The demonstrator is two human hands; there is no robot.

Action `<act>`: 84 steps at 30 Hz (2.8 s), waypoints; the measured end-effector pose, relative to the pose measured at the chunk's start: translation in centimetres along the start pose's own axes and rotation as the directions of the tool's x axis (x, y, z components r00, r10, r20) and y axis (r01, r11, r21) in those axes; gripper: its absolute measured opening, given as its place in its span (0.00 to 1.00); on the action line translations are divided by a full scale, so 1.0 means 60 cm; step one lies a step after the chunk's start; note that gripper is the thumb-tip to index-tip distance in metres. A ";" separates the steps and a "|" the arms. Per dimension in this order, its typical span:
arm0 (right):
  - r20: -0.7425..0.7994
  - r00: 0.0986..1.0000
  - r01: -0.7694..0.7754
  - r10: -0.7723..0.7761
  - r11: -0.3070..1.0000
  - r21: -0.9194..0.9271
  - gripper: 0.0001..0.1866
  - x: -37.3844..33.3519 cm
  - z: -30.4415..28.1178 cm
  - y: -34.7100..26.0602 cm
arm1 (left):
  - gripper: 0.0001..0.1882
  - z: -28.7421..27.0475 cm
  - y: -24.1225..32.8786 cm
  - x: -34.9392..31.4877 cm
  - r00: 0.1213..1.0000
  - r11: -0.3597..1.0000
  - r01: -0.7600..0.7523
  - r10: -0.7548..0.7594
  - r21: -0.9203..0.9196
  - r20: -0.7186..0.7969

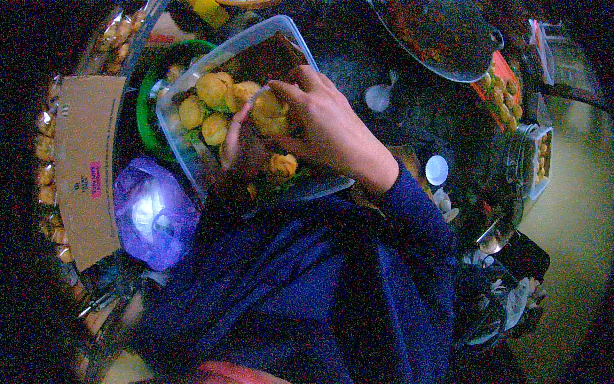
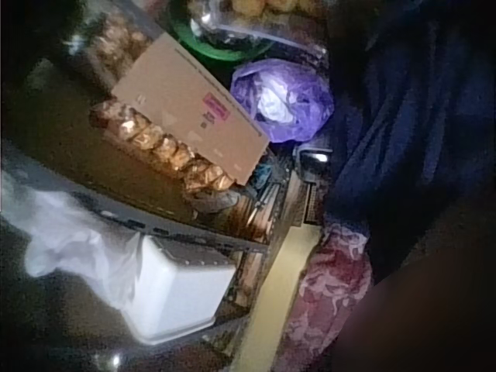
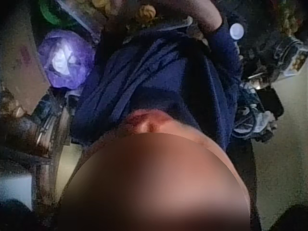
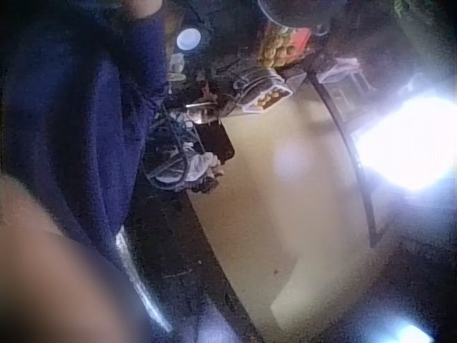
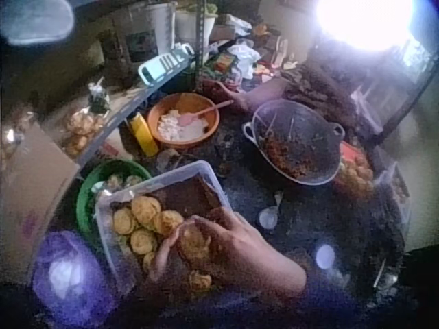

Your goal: The person slices a hard-boiled egg on a wooden cutting board and places the slices into small buns with lettuce. They then place the assembled buns into paper liners and arrange them in a plastic container.

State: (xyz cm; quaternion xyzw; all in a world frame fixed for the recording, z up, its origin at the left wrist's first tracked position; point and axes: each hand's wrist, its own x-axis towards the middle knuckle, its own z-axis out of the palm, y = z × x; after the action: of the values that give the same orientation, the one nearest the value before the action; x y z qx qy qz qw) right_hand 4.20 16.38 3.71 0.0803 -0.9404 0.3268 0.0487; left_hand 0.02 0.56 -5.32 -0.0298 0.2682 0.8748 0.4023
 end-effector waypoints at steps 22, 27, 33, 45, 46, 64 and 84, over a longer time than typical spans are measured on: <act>-0.109 0.876 -0.297 0.471 0.702 0.648 0.28 -0.086 0.045 -0.017 | 0.29 0.042 0.015 -0.037 0.990 0.833 -0.099 0.140 0.544 -0.034; -0.069 0.859 -0.267 0.507 0.558 0.786 0.26 -0.110 0.051 -0.007 | 0.42 0.056 0.011 -0.042 0.967 0.684 -0.254 0.186 0.683 0.174; -0.125 0.831 -0.218 0.543 0.524 0.823 0.25 -0.127 0.057 -0.009 | 0.41 0.072 0.011 -0.042 0.936 0.351 -0.342 0.210 0.872 0.283; -0.267 0.823 -0.126 0.502 0.619 0.775 0.24 -0.139 0.067 0.000 | 0.30 0.093 0.004 -0.050 0.971 0.610 -0.208 0.222 0.764 0.087; -0.252 0.816 -0.148 0.520 0.610 0.778 0.24 -0.137 0.066 0.000 | 0.30 0.092 0.002 -0.053 0.977 0.664 -0.178 0.209 0.727 0.049; -0.507 0.210 -0.863 0.836 0.402 0.307 0.17 -0.537 0.041 0.027 | 0.35 0.065 -0.023 -0.031 0.965 0.520 -0.248 0.208 0.818 0.161; -0.569 0.320 -0.805 0.757 0.534 0.259 0.16 -0.540 0.090 0.055 | 0.34 0.088 -0.016 -0.042 0.976 0.390 -0.198 0.159 0.899 0.146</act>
State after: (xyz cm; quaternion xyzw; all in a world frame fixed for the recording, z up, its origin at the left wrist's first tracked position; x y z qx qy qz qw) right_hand 35.23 19.45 -7.21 -0.4966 -0.7976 0.2814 0.1948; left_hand 3.29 1.95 -0.53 0.2377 0.6933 0.6277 0.2625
